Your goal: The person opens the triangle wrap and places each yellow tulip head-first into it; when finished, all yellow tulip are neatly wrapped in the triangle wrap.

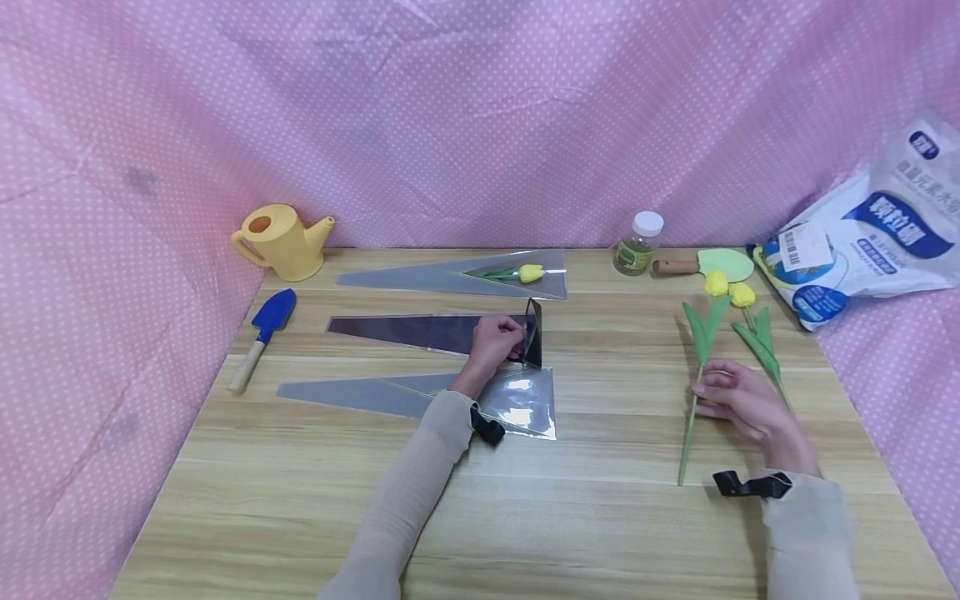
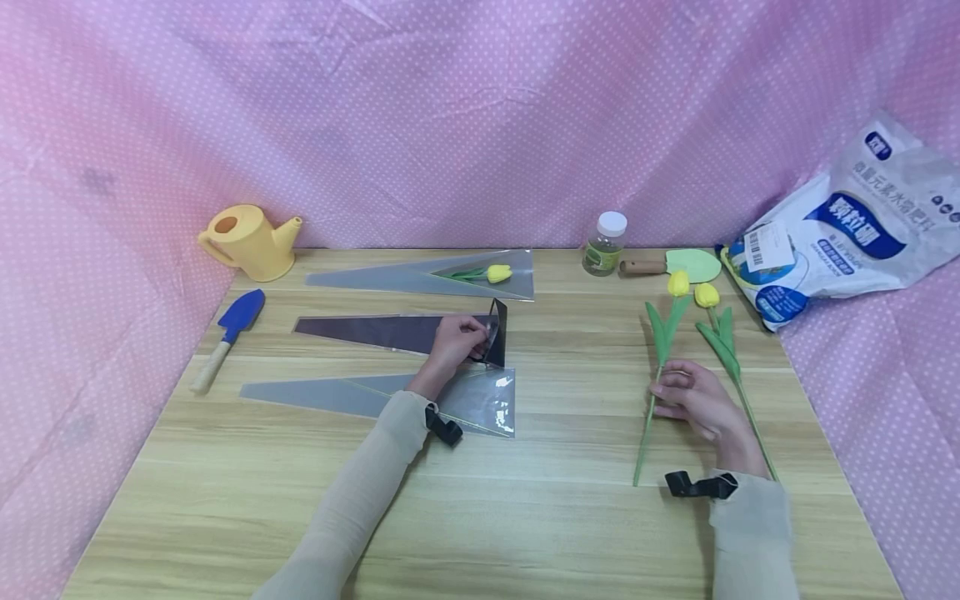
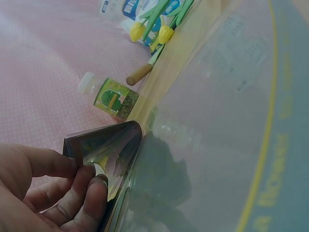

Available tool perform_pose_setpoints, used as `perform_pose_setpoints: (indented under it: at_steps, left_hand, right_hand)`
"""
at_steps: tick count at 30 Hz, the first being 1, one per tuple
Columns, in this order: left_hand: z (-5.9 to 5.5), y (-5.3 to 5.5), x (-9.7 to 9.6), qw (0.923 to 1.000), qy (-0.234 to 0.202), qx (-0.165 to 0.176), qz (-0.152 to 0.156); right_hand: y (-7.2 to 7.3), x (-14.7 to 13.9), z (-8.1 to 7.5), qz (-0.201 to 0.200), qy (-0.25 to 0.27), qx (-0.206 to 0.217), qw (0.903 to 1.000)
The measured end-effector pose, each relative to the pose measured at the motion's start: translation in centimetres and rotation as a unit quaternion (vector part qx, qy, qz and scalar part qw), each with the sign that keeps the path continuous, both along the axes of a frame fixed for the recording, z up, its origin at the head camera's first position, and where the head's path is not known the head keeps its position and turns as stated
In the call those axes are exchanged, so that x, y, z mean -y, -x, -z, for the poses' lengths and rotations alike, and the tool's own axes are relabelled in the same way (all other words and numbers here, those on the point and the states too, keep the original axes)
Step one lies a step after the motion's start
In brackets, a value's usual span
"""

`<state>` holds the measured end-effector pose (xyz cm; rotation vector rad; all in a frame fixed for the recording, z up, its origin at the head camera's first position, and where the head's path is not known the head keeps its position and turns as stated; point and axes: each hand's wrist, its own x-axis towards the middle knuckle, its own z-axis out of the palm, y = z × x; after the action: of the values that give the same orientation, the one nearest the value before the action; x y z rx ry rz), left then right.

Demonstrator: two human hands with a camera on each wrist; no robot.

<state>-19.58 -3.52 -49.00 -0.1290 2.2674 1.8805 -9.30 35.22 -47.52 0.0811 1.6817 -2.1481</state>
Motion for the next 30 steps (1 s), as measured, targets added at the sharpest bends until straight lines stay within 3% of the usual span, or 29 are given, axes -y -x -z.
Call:
perform_pose_setpoints:
  at_steps: [17,30]
  left_hand:
    - [-0.2,-0.1,0.1,1.0000,-0.007,-0.005,0.001]
    - [-0.1,-0.1,0.1,1.0000,-0.004,-0.004,0.002]
  right_hand:
    - [1.1,2.8,0.0,0.024,0.090,-0.004,0.9956]
    - [2.2,5.5,-1.1,0.095,0.159,-0.010,0.9827]
